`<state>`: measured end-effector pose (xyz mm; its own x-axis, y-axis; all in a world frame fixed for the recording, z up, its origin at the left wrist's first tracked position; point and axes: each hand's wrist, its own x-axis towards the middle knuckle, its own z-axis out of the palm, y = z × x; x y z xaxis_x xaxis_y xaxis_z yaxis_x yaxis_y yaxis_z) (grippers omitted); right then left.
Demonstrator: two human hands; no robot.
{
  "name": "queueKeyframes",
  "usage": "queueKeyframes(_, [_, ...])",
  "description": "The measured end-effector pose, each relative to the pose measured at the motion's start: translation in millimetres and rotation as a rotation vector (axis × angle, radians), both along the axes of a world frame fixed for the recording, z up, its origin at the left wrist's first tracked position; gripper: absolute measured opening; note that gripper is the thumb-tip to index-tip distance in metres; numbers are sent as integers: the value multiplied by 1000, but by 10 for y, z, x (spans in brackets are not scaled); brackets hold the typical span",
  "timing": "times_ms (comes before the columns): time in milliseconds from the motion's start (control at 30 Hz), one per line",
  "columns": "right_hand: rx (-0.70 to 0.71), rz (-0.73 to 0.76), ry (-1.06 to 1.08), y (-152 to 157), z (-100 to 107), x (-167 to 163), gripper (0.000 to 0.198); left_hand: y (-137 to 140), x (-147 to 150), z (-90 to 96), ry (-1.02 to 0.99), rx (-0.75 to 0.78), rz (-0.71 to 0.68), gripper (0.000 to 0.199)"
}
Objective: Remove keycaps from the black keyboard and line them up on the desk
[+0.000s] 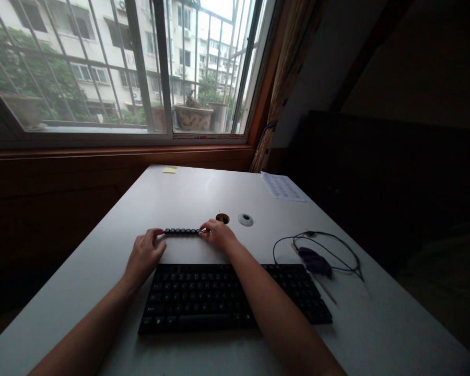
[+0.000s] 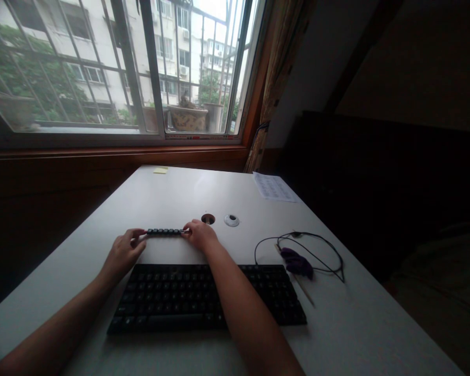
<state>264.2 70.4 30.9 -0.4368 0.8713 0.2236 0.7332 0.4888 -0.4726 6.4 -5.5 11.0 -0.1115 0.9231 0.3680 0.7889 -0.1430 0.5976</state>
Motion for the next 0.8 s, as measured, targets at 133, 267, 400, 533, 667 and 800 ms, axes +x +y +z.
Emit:
queueKeyframes(133, [3, -3, -1, 7, 0, 1, 16, -7, 7, 7, 3, -3, 3, 32])
queueKeyframes(267, [4, -3, -4, 10, -5, 5, 16, -4, 9, 12, 0, -27, 5, 32])
queueKeyframes(400, [7, 0, -5, 7, -7, 6, 17, 3, -1, 1, 3, -11, -3, 32])
queueKeyframes(533, [8, -2, -9, 1, -3, 4, 17, 0, 0, 1, -5, -18, -3, 32])
queueKeyframes(667, [5, -2, -12, -2, 8, 4, 17, -12, 11, 22, -3, -26, 2, 32])
queueKeyframes(800, [4, -5, -15, -5, 17, 7, 18, -20, 15, 35, 5, -32, 3, 32])
